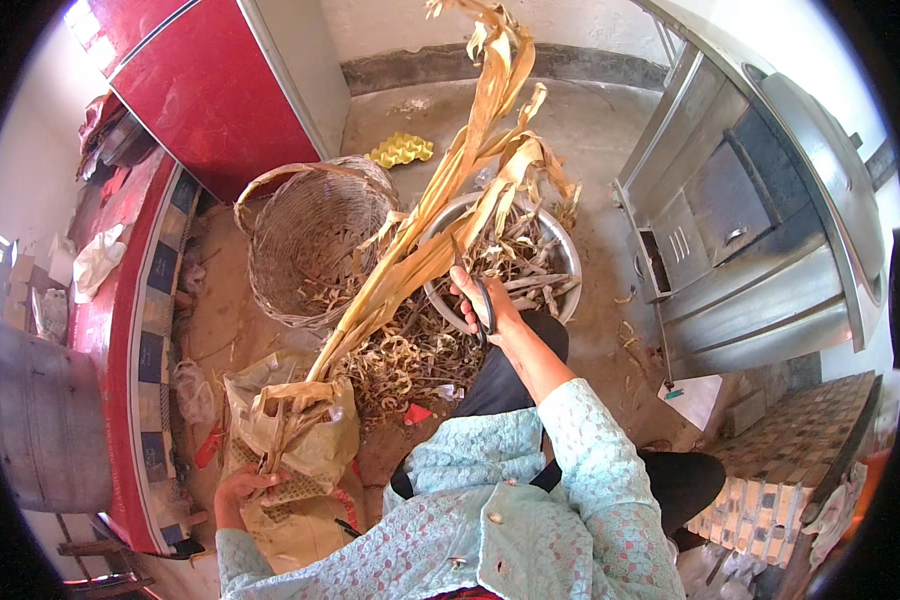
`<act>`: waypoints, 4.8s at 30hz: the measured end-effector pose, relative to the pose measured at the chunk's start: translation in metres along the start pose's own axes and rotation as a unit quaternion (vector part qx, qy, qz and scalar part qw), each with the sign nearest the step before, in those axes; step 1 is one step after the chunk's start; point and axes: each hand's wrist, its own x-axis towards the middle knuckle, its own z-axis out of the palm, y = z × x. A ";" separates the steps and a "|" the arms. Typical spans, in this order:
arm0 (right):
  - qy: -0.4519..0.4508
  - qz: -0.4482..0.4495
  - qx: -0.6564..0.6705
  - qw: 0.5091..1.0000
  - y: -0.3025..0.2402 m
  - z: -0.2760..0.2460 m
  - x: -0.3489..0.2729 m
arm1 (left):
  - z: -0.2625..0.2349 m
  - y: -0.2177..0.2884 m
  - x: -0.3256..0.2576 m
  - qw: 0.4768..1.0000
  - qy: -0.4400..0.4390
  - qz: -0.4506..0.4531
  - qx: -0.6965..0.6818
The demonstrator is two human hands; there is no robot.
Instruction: The person sits on the floor and uses scissors to cut dried corn stalks into smaller pieces, placing them into a metal bowl. They then open a metal stove door and add the cut pieces into the firebox before closing the door.
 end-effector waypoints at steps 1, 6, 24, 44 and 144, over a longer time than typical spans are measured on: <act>0.000 -0.003 -0.010 1.000 0.000 0.001 -0.001 | -0.002 -0.003 0.002 1.000 0.001 0.011 0.019; 0.032 0.009 -0.020 0.999 0.002 0.000 -0.001 | 0.003 -0.003 0.011 0.994 0.066 0.088 0.005; 0.056 0.082 0.013 0.995 0.003 0.000 -0.004 | -0.004 -0.014 0.034 0.942 0.282 0.178 0.042; -0.125 0.067 0.036 0.989 0.001 -0.007 -0.010 | 0.006 0.003 0.031 0.936 0.291 0.183 0.075; -0.174 0.075 0.070 0.979 -0.002 0.001 -0.024 | 0.087 0.093 0.101 0.824 0.333 0.265 0.375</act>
